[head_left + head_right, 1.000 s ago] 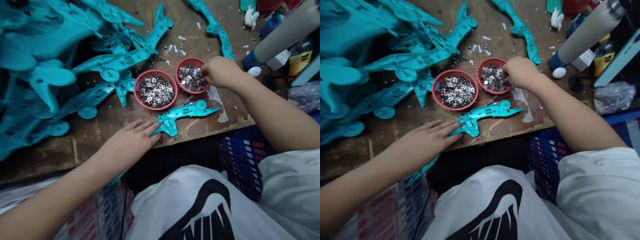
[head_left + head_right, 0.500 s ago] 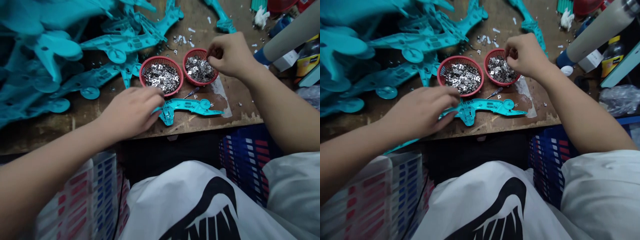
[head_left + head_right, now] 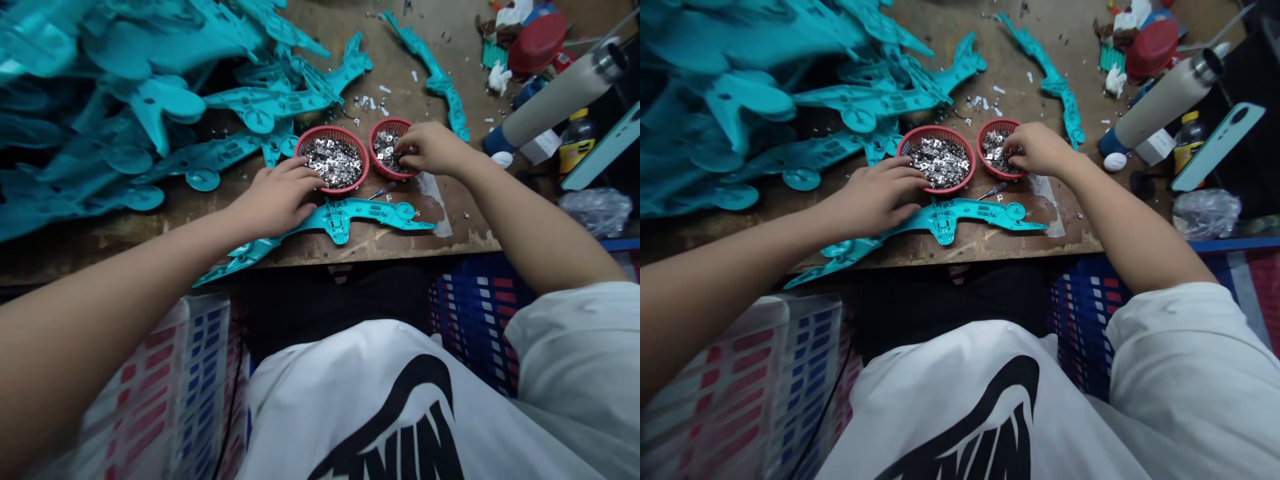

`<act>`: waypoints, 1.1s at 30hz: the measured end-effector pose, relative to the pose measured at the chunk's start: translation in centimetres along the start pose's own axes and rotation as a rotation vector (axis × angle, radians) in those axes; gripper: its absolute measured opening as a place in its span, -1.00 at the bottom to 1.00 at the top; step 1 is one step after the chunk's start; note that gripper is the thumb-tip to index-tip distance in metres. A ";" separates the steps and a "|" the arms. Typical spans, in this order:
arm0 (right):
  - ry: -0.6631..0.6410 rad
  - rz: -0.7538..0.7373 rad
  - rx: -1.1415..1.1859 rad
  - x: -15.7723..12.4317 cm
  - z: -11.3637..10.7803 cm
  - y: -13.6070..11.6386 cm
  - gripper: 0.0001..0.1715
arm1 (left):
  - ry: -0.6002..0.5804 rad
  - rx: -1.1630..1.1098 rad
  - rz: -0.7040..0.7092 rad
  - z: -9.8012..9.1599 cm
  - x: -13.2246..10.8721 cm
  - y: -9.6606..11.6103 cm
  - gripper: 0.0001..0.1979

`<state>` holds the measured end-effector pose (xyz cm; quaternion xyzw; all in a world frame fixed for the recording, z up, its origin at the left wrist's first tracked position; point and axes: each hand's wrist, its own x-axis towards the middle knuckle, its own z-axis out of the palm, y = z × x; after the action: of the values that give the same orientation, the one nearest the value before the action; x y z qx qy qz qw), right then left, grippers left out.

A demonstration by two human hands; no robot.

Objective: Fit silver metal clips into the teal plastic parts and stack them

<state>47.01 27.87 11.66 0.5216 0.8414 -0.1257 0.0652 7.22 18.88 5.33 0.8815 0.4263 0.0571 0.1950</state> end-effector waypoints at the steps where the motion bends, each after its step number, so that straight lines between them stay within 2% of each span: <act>1: -0.003 -0.012 -0.006 0.0 0.0 -0.1 -0.44 | 0.003 -0.009 -0.003 -0.1 0.1 -0.1 -0.35; 6: -0.056 -0.074 -0.039 0.3 0.4 -0.7 -0.44 | 0.025 -0.011 -0.023 -0.4 0.1 0.2 -0.32; 11: -0.043 -0.071 -0.048 0.9 0.7 -0.7 -0.45 | 0.043 0.020 0.034 -1.1 -0.8 1.0 -0.28; 18: 0.066 0.147 0.064 -0.5 -1.0 -1.6 -0.36 | -0.032 0.080 0.019 -1.6 -1.6 1.6 -0.30; 22: 0.087 0.153 0.118 -1.3 -2.5 -3.1 -0.36 | -0.089 0.094 0.007 -1.6 -1.6 1.5 -0.27; 24: 0.054 0.132 0.160 -1.8 -3.0 -4.2 -0.41 | -0.104 0.097 -0.010 -1.5 -1.7 1.6 -0.26; 27: -0.069 0.106 0.218 -2.5 -3.0 -6.2 -0.53 | -0.089 0.095 -0.019 -1.3 -1.8 2.3 -0.23; 30: -0.201 0.056 0.282 -3.0 -1.9 -7.5 -0.61 | -0.041 0.106 0.006 -1.3 -2.1 3.2 -0.23; 33: -0.278 -0.019 0.272 -3.0 0.1 -7.5 -0.65 | -0.026 0.105 0.023 -1.3 -2.3 3.5 -0.20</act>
<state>41.63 22.05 13.40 0.4954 0.8043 -0.3095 0.1088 8.00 15.49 8.05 0.8960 0.4159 0.0252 0.1534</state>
